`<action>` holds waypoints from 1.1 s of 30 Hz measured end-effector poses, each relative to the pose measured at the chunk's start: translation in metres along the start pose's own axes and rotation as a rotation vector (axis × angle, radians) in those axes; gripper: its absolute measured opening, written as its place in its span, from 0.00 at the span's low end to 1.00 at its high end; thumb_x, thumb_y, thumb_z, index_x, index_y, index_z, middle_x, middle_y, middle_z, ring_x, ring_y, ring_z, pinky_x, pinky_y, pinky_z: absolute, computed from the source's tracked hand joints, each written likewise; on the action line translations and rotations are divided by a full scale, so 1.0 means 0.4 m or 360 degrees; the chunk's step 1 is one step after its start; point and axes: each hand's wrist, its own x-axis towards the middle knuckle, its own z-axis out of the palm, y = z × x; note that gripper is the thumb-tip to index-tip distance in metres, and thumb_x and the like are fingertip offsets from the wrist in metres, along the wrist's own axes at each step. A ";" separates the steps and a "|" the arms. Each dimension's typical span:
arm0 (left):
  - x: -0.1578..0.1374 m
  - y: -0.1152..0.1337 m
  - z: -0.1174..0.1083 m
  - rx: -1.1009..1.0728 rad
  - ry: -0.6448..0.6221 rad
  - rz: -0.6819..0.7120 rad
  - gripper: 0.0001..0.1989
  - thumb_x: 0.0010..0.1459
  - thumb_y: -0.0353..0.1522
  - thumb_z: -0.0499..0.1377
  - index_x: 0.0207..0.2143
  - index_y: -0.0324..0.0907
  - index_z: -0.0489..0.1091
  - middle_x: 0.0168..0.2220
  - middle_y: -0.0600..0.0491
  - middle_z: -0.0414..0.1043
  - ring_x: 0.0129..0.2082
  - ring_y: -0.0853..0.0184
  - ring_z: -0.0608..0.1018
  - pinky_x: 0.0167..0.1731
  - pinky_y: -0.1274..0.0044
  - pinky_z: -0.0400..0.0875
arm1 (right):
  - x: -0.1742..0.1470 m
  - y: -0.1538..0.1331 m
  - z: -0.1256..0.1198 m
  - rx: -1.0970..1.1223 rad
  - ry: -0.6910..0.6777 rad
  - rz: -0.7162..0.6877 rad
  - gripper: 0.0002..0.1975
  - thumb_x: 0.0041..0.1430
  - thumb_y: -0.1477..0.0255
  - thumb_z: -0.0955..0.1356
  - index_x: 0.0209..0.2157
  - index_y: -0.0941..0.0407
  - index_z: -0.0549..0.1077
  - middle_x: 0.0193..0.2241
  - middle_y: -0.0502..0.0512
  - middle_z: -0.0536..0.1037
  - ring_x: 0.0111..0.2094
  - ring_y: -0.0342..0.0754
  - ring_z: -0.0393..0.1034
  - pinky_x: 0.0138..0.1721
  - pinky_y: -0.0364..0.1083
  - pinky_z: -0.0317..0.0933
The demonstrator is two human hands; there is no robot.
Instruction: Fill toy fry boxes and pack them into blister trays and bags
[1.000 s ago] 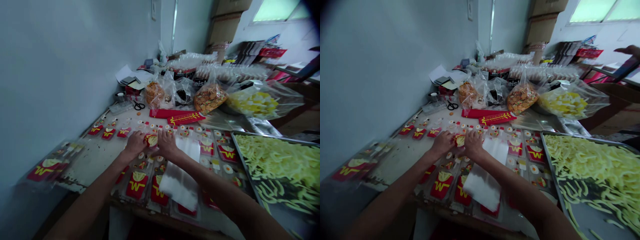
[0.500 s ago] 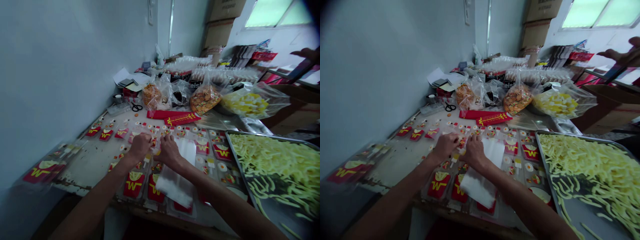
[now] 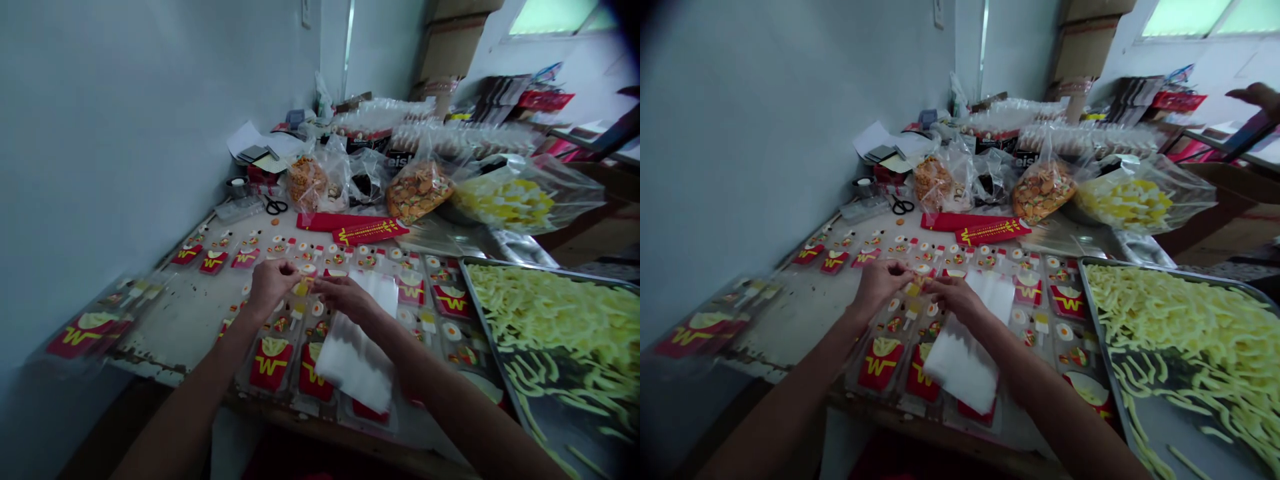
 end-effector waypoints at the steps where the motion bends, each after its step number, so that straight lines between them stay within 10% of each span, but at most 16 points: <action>1: 0.004 -0.007 0.000 -0.0041 -0.0019 0.0015 0.05 0.49 0.32 0.62 0.27 0.42 0.78 0.26 0.54 0.79 0.27 0.68 0.78 0.29 0.78 0.64 | 0.005 0.012 -0.007 0.0275 -0.0096 0.0132 0.26 0.44 0.55 0.76 0.39 0.59 0.78 0.38 0.61 0.80 0.25 0.41 0.63 0.22 0.40 0.50; 13: -0.124 0.016 0.025 -0.0352 -0.0047 0.0009 0.06 0.55 0.32 0.62 0.34 0.42 0.78 0.27 0.54 0.79 0.26 0.68 0.78 0.29 0.78 0.70 | 0.055 0.058 0.067 0.0634 -0.0043 0.0104 0.15 0.37 0.67 0.78 0.20 0.58 0.72 0.14 0.45 0.67 0.15 0.36 0.54 0.16 0.39 0.41; 18: -0.085 -0.123 -0.117 -0.0005 0.0152 0.0237 0.39 0.44 0.45 0.73 0.59 0.47 0.69 0.46 0.49 0.79 0.44 0.57 0.80 0.46 0.68 0.75 | 0.059 0.049 0.024 0.0730 -0.0194 0.0073 0.20 0.37 0.63 0.81 0.26 0.57 0.72 0.20 0.44 0.68 0.19 0.34 0.52 0.19 0.38 0.45; 21: -0.021 -0.174 -0.167 0.0472 -0.0155 0.0577 0.58 0.31 0.49 0.76 0.65 0.44 0.60 0.64 0.42 0.64 0.64 0.46 0.65 0.63 0.59 0.59 | 0.067 0.048 0.008 0.0752 -0.0261 0.0082 0.22 0.37 0.63 0.82 0.27 0.57 0.71 0.21 0.43 0.65 0.20 0.35 0.49 0.20 0.38 0.44; 25: 0.017 -0.172 -0.144 0.0675 -0.0650 0.0756 0.58 0.44 0.49 0.70 0.71 0.43 0.47 0.68 0.41 0.57 0.67 0.48 0.61 0.66 0.60 0.54 | 0.067 0.046 -0.005 0.0738 -0.0268 0.0079 0.23 0.36 0.62 0.82 0.26 0.56 0.69 0.22 0.43 0.62 0.21 0.36 0.47 0.20 0.39 0.43; 33: -0.025 -0.140 -0.138 0.0919 -0.0630 0.0669 0.57 0.45 0.45 0.67 0.71 0.40 0.45 0.66 0.35 0.57 0.65 0.43 0.62 0.61 0.59 0.60 | 0.067 0.044 -0.001 0.0598 -0.0231 0.0026 0.23 0.37 0.59 0.80 0.26 0.56 0.68 0.22 0.45 0.64 0.21 0.37 0.48 0.21 0.40 0.43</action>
